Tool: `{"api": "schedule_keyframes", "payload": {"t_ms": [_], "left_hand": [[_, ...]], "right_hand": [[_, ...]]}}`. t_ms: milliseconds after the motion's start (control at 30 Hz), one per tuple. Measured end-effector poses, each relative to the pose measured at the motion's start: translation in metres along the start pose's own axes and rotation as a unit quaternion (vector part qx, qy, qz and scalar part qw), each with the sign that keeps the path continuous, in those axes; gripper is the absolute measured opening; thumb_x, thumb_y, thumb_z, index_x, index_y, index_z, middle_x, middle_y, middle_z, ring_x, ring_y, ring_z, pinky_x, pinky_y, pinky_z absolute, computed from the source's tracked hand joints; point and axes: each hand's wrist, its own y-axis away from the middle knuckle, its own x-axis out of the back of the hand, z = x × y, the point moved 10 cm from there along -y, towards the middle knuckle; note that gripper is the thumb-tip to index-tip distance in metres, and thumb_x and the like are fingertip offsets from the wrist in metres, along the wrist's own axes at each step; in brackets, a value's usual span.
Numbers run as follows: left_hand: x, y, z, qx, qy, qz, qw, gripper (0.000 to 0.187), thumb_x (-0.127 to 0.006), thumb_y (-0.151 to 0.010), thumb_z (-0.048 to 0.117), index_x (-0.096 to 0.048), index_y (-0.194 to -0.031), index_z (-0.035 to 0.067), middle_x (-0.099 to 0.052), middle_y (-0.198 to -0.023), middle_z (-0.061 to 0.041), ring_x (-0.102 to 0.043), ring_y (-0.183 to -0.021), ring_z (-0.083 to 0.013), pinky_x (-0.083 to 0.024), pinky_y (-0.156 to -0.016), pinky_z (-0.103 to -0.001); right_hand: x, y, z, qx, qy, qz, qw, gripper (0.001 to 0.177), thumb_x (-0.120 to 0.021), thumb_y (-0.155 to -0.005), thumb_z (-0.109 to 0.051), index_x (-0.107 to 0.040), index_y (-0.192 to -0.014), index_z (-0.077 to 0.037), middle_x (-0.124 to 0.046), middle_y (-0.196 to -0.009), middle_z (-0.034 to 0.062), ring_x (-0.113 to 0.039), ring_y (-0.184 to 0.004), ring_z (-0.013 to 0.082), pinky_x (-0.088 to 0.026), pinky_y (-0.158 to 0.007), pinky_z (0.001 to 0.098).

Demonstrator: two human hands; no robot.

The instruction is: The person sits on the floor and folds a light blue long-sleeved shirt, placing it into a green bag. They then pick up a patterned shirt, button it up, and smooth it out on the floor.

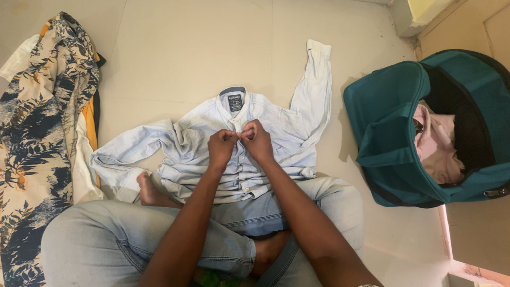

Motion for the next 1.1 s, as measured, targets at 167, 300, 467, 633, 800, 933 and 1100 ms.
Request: {"api": "schedule_keyframes", "payload": {"t_ms": [167, 300, 467, 633, 800, 933, 1100], "left_hand": [[0.002, 0.000, 0.005, -0.022, 0.013, 0.010, 1.000, 0.015, -0.077, -0.087, 0.012, -0.074, -0.091, -0.002, -0.074, -0.073, -0.006, -0.064, -0.060, -0.0087, -0.049, -0.056, -0.025], [0.001, -0.003, -0.002, -0.026, 0.029, 0.006, 0.999, 0.013, -0.077, -0.086, 0.010, -0.073, -0.091, -0.001, -0.074, -0.074, -0.006, -0.065, -0.061, -0.0084, -0.050, -0.057, -0.024], [0.000, -0.008, -0.005, -0.061, 0.035, -0.014, 0.997, 0.013, -0.076, -0.088, 0.009, -0.070, -0.092, -0.002, -0.071, -0.074, -0.007, -0.064, -0.062, -0.0099, -0.049, -0.057, -0.024], [0.000, -0.011, -0.011, -0.063, 0.033, -0.022, 0.997, 0.013, -0.076, -0.088, 0.006, -0.068, -0.095, -0.002, -0.071, -0.075, -0.007, -0.065, -0.064, -0.0096, -0.051, -0.059, -0.024], [0.000, -0.017, -0.015, -0.082, 0.035, -0.032, 0.996, 0.014, -0.076, -0.087, 0.005, -0.067, -0.096, -0.002, -0.072, -0.079, -0.006, -0.067, -0.066, -0.0091, -0.054, -0.062, -0.024], [-0.003, -0.020, -0.021, -0.064, 0.057, -0.054, 0.995, 0.013, -0.074, -0.089, 0.003, -0.068, -0.099, -0.002, -0.071, -0.084, -0.006, -0.065, -0.069, -0.0093, -0.053, -0.064, -0.024], [-0.005, -0.015, -0.013, -0.058, 0.051, -0.074, 0.994, 0.019, -0.072, -0.085, -0.001, -0.066, -0.104, 0.002, -0.071, -0.092, -0.006, -0.066, -0.079, -0.0086, -0.054, -0.070, -0.023]], "right_hand": [[-0.001, 0.001, -0.005, -0.010, 0.032, -0.005, 0.999, 0.025, -0.079, -0.081, -0.003, -0.060, -0.099, -0.004, -0.076, -0.085, 0.0086, -0.075, -0.079, 0.0167, -0.059, -0.071, 0.0302], [-0.001, 0.001, -0.001, -0.012, 0.033, -0.006, 0.999, 0.022, -0.080, -0.081, -0.005, -0.063, -0.096, -0.004, -0.076, -0.085, 0.0091, -0.075, -0.079, 0.0165, -0.059, -0.071, 0.0302], [-0.004, 0.001, -0.001, 0.012, 0.013, -0.021, 1.000, 0.013, -0.077, -0.086, -0.005, -0.071, -0.097, -0.003, -0.078, -0.088, 0.0089, -0.074, -0.079, 0.0148, -0.058, -0.073, 0.0280], [-0.009, 0.006, -0.001, -0.013, 0.015, -0.042, 0.999, 0.012, -0.072, -0.090, -0.006, -0.074, -0.102, -0.003, -0.079, -0.091, 0.0077, -0.073, -0.079, 0.0130, -0.057, -0.072, 0.0276], [-0.010, 0.003, -0.006, 0.015, 0.040, -0.047, 0.998, 0.015, -0.074, -0.089, -0.008, -0.074, -0.103, -0.002, -0.078, -0.094, 0.0097, -0.075, -0.082, 0.0149, -0.058, -0.076, 0.0282], [-0.010, 0.002, 0.000, -0.001, 0.052, -0.054, 0.997, 0.016, -0.073, -0.090, -0.009, -0.074, -0.105, -0.003, -0.078, -0.094, 0.0110, -0.076, -0.083, 0.0174, -0.058, -0.076, 0.0295], [-0.012, 0.005, 0.006, -0.001, 0.056, -0.053, 0.997, 0.014, -0.071, -0.092, -0.009, -0.073, -0.103, -0.001, -0.078, -0.091, 0.0129, -0.075, -0.081, 0.0218, -0.057, -0.075, 0.0324]]}}
